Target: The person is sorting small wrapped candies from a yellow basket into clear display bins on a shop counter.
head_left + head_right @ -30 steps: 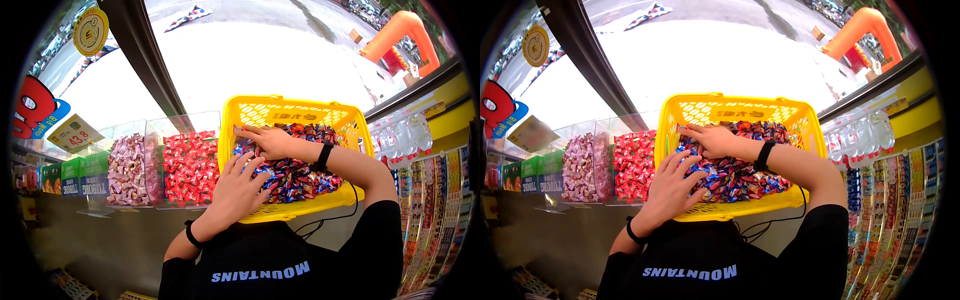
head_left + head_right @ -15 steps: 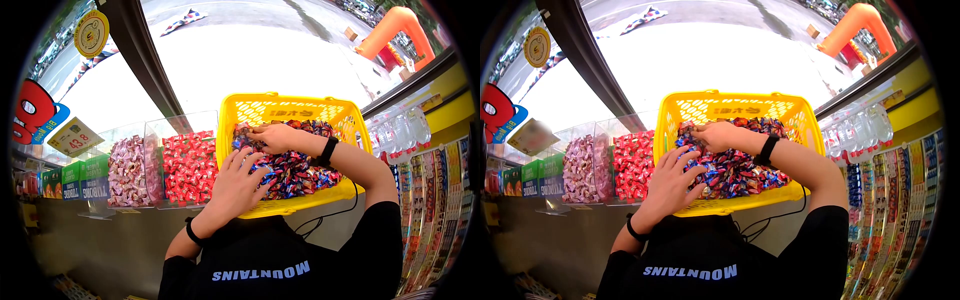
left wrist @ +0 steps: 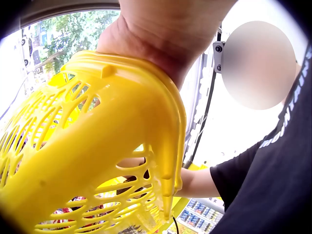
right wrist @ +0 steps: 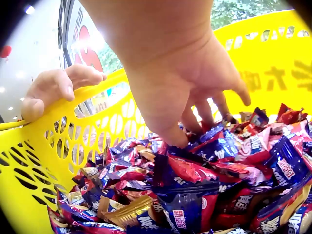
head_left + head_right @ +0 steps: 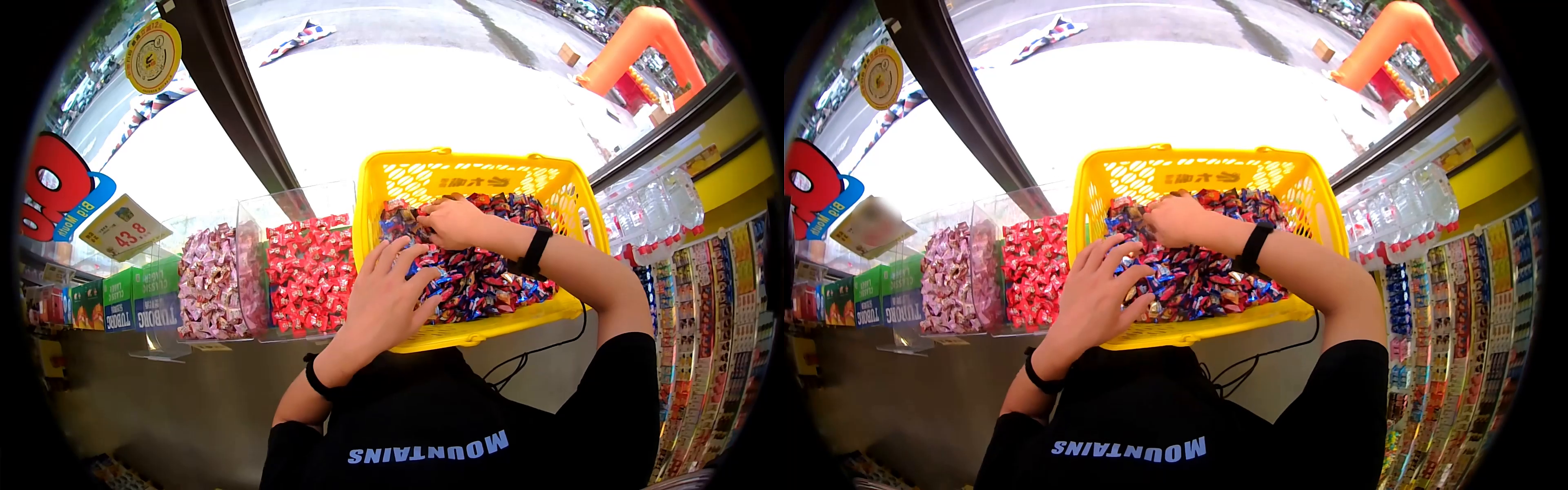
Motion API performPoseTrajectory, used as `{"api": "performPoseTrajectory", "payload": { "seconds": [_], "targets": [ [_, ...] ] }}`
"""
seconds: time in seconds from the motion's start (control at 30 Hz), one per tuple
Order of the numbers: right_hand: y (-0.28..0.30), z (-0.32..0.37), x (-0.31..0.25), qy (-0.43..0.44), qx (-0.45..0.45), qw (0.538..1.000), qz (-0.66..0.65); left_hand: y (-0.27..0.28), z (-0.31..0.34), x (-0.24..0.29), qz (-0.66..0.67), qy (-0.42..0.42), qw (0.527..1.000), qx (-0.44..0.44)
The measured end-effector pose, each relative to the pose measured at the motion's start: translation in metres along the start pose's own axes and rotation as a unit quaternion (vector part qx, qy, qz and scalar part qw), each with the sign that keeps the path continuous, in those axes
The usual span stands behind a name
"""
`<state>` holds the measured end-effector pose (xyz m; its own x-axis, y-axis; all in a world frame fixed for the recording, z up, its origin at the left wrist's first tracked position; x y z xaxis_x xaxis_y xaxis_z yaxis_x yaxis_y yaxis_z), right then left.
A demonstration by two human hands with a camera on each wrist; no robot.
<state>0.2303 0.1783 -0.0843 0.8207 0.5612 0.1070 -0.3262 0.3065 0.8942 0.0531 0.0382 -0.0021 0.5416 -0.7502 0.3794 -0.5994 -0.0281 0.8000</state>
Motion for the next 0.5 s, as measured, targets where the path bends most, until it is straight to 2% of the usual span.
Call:
{"api": "performPoseTrajectory", "payload": {
  "seconds": [0.2, 0.27, 0.43, 0.5],
  "targets": [
    [0.03, 0.02, 0.004, 0.035, 0.016, 0.996, -0.082, -0.001, 0.004, 0.0, 0.002, 0.009, 1.0, -0.005],
    [0.039, 0.036, 0.006, 0.086, 0.043, 0.989, -0.111, 0.001, 0.003, 0.0, -0.008, 0.016, 1.0, -0.005],
    [0.088, 0.122, -0.014, 0.173, 0.129, 0.955, -0.204, 0.007, 0.001, 0.002, -0.028, 0.067, 0.996, 0.043],
    [0.098, 0.16, -0.028, 0.178, 0.138, 0.952, -0.206, 0.007, 0.002, 0.002, -0.007, 0.07, 0.996, 0.055]
  ]
}}
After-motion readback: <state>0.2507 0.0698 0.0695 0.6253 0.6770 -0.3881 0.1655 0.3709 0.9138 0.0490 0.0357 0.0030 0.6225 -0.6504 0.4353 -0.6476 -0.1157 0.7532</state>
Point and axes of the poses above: each hand's wrist, its own z-axis away from the middle knuckle, its own y-axis out of the back of the hand, x = y × z, the point moved 4 cm from there along -z, towards the middle knuckle, and after that the axes turned 8 degrees about -y, right-handed, at the moved point
